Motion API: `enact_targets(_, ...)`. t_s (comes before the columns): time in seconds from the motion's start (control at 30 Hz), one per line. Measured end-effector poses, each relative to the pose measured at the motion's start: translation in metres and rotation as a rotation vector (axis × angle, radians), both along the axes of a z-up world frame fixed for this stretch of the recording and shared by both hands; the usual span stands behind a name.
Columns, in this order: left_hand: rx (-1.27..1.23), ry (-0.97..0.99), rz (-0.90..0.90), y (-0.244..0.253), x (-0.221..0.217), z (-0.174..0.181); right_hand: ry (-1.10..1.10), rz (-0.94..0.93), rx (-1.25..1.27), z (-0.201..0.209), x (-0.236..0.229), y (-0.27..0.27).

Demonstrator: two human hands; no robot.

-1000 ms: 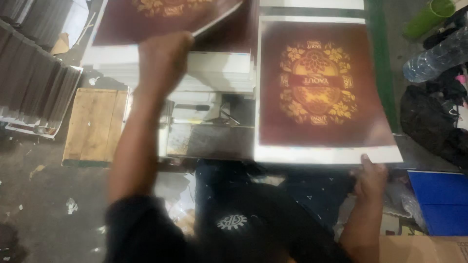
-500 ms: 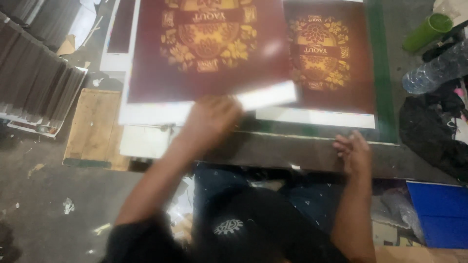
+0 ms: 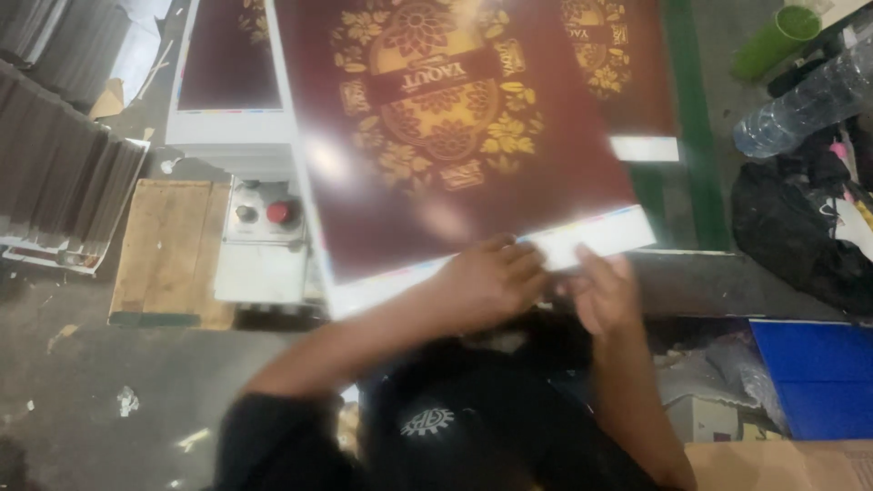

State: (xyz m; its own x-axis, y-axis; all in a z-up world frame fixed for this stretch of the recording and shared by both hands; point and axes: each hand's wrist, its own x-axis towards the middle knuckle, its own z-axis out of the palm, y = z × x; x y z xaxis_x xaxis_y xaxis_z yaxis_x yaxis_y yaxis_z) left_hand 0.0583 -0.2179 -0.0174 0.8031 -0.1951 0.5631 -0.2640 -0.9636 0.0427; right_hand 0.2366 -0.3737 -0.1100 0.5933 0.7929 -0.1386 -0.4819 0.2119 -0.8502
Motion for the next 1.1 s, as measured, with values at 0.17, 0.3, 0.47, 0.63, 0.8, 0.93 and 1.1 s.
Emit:
enact_targets(0.17,0.066,0.004,0.145,0.052,-0.021,0.021,-0.091,-0.188,-0.090,-0.028,0.032,-0.040)
enact_targets(0.3,-0.056,0.437,0.559,0.128,-0.024,0.020,-0.057,-0.304,-0.037,-0.033,0.044,-0.068)
enact_targets(0.47,0.051,0.362,0.698,0.204,-0.039,-0.007,-0.183,-0.369,-0.026,-0.076,0.071,-0.122)
enact_targets(0.63,0.065,0.534,0.757,0.224,-0.039,-0.010,-0.151,-0.440,-0.276,-0.102,0.082,-0.170)
enact_targets(0.8,0.052,0.528,0.730,0.229,-0.041,-0.001,-0.240,-0.531,-0.395,-0.113,0.066,-0.200)
enact_targets(0.93,0.028,0.518,0.685,0.232,-0.042,0.006,-0.254,-0.651,-0.628,-0.078,0.037,-0.177)
enact_targets(1.1,-0.045,0.548,0.677,0.231,-0.045,0.016,-0.375,-0.622,-0.858,-0.028,0.008,-0.135)
